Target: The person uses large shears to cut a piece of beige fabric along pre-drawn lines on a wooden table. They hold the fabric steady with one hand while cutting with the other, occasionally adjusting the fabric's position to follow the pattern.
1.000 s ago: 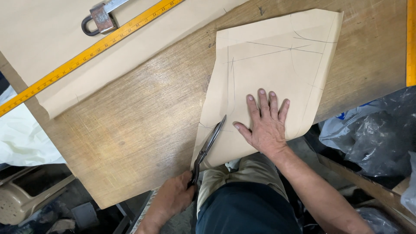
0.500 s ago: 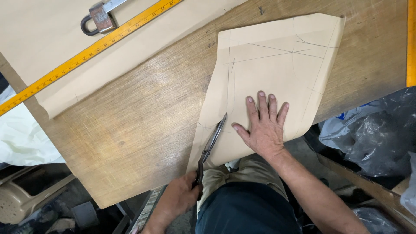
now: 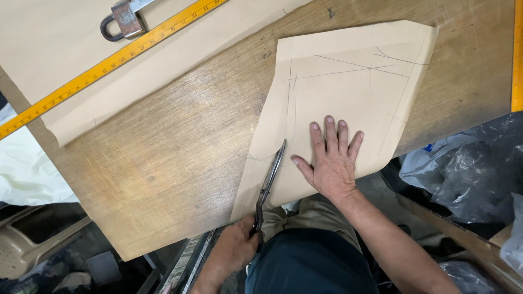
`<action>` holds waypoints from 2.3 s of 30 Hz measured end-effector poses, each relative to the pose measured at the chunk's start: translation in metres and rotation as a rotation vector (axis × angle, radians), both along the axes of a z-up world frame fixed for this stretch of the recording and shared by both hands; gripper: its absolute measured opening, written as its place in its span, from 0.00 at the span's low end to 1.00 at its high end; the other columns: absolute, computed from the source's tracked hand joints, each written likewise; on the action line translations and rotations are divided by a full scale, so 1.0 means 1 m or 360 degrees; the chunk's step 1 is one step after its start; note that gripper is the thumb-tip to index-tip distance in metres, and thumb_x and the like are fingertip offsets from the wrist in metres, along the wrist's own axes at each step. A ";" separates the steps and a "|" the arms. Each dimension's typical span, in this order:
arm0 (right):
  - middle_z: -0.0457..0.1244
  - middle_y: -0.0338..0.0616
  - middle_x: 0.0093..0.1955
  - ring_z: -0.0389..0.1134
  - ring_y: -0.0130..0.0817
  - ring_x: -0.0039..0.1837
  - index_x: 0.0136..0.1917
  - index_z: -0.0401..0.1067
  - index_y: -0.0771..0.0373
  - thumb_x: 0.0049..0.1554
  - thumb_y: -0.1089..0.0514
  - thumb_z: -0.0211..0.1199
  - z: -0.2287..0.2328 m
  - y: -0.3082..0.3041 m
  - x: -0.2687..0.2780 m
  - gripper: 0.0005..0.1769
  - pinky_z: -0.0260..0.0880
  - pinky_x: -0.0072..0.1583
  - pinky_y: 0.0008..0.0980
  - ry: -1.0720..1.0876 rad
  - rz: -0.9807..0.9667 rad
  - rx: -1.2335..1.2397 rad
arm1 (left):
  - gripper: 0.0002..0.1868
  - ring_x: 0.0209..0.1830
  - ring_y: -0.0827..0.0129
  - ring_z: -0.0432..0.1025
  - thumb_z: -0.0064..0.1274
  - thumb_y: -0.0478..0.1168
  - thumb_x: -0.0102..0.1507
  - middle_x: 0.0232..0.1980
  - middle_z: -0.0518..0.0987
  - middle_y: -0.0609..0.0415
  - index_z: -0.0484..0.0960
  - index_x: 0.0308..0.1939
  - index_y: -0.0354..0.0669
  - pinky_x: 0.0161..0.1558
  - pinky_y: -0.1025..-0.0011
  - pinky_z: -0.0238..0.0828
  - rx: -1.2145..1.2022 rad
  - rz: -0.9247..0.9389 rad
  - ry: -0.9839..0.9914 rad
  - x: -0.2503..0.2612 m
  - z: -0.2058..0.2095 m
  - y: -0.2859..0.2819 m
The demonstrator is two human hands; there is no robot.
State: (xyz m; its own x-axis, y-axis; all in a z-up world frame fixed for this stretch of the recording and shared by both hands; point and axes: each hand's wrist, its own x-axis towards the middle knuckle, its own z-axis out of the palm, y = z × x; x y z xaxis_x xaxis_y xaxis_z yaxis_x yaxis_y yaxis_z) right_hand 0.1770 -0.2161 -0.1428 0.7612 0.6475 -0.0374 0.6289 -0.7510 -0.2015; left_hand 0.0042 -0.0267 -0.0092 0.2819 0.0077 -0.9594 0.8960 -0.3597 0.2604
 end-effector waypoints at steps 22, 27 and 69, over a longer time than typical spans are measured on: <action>0.38 0.59 0.87 0.32 0.60 0.86 0.86 0.46 0.58 0.65 0.22 0.47 -0.002 -0.001 -0.002 0.52 0.24 0.77 0.73 -0.0053 0.0010 -0.0028 | 0.19 0.63 0.68 0.76 0.44 0.43 0.66 0.60 0.85 0.60 0.80 0.60 0.57 0.65 0.74 0.66 -0.0112 0.0272 -0.0028 0.018 0.012 -0.019; 0.37 0.59 0.87 0.30 0.59 0.86 0.86 0.43 0.58 0.65 0.22 0.45 -0.002 -0.001 -0.002 0.52 0.22 0.77 0.72 -0.0049 0.0012 -0.0053 | 0.17 0.62 0.66 0.76 0.44 0.41 0.65 0.58 0.86 0.59 0.79 0.56 0.56 0.63 0.71 0.67 -0.0090 0.0271 -0.0099 0.007 -0.003 -0.026; 0.34 0.56 0.88 0.27 0.57 0.86 0.87 0.40 0.56 0.66 0.25 0.45 0.002 0.000 -0.003 0.50 0.22 0.78 0.71 -0.0066 0.0006 -0.0066 | 0.20 0.44 0.78 0.80 0.42 0.39 0.66 0.38 0.85 0.65 0.82 0.59 0.61 0.57 0.80 0.70 -0.0169 0.0624 -0.0045 0.059 -0.001 -0.035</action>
State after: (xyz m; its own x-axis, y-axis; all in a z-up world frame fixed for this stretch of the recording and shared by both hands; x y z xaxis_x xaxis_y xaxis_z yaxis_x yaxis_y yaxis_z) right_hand 0.1740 -0.2158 -0.1412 0.7602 0.6489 -0.0326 0.6389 -0.7557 -0.1438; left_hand 0.0634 -0.0621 -0.0105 0.3035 0.0213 -0.9526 0.9519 0.0382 0.3041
